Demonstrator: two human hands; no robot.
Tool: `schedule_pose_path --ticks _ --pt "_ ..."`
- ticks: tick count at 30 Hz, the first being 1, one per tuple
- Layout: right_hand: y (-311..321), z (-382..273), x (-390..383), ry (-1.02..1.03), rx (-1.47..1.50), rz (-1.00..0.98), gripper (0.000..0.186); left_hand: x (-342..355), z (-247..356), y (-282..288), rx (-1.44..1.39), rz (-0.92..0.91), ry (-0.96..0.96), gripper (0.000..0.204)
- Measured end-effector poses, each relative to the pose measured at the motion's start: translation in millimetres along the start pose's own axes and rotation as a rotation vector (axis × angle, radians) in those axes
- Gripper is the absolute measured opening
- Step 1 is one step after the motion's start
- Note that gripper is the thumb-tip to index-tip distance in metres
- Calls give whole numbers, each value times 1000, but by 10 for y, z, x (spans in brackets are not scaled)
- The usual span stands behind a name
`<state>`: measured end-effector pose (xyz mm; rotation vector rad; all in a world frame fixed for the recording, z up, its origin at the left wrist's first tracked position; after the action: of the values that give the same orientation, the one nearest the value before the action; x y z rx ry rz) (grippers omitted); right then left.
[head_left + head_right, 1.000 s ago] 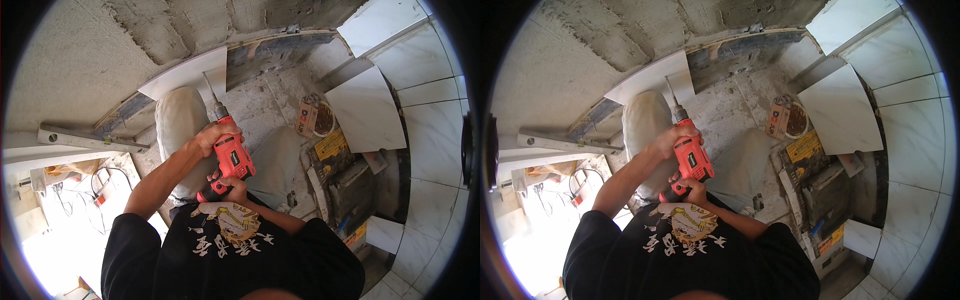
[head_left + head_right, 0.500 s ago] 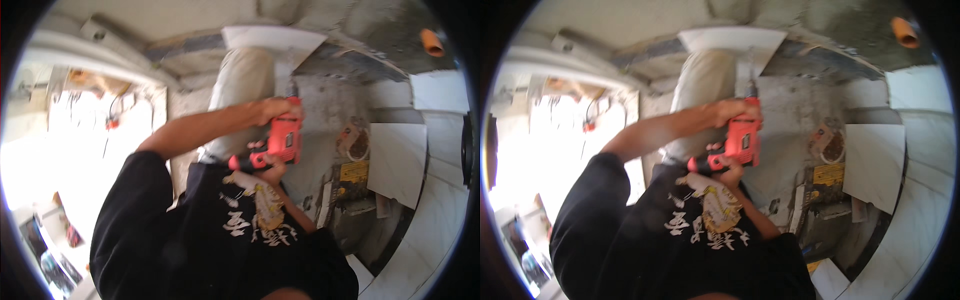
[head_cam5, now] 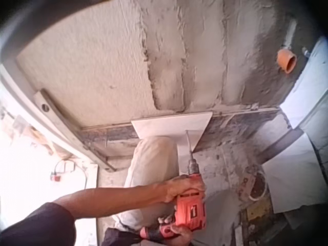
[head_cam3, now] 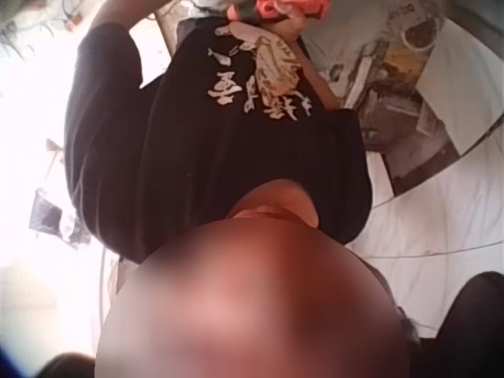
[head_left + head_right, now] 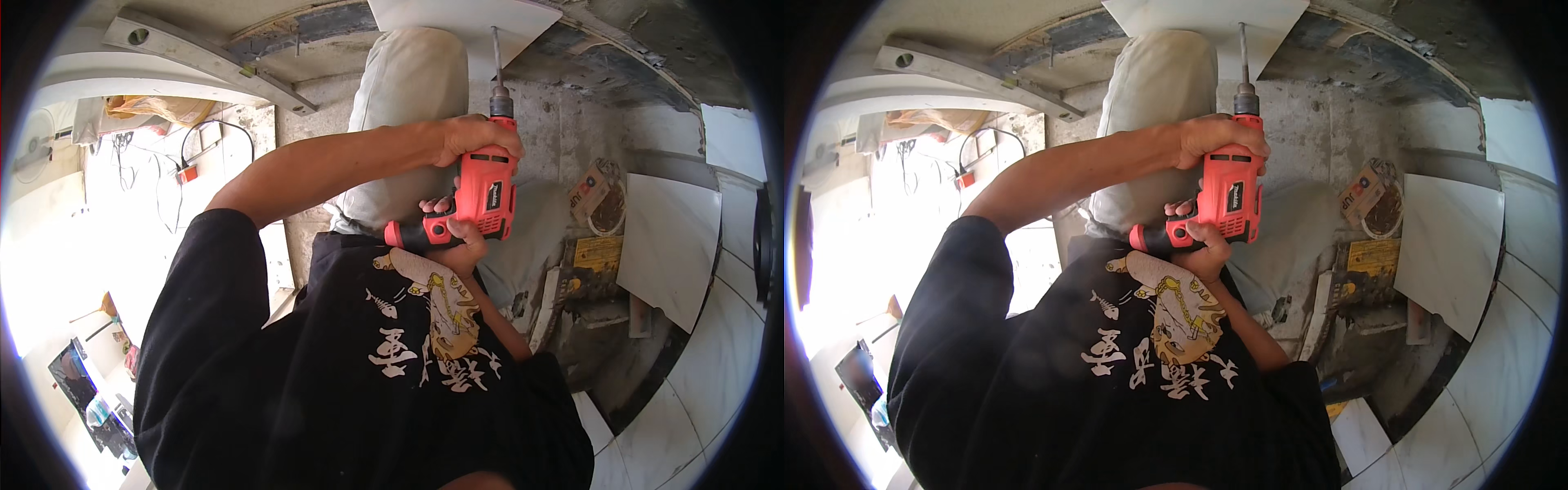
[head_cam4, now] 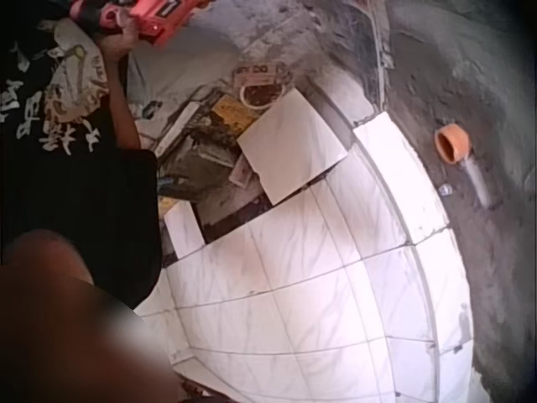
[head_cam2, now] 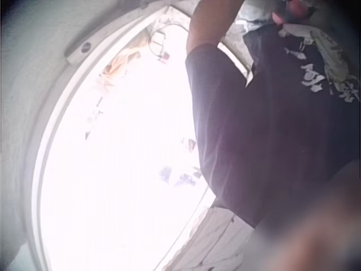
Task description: Drill a hole into a wall tile using a power drill and prepare for installation.
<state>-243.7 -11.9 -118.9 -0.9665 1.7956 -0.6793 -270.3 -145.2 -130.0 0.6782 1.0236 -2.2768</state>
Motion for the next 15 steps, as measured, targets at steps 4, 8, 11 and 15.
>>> schedule_pose_path --ticks 4,8,11,15 --pt "18 7 12 1 -6 -4 65 4 -6 29 6 31 -1 30" --pt "-12 -8 -3 -22 -28 15 66 15 3 44 26 56 -2 32" --pt "5 -15 21 -5 -25 6 66 10 14 27 31 42 11 33" --pt "62 16 23 10 -32 -7 70 1 18 24 11 35 5 33"
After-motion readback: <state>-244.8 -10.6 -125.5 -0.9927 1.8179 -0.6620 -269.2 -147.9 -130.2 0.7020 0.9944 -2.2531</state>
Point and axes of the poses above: each hand's wrist, its own x-axis towards the middle knuckle, its own y-axis out of the back of the hand, z = x × y, the point moved 8 cm from there along x, towards the middle knuckle, and after that the axes turned 4 degrees about z, right-handed, at the moved point
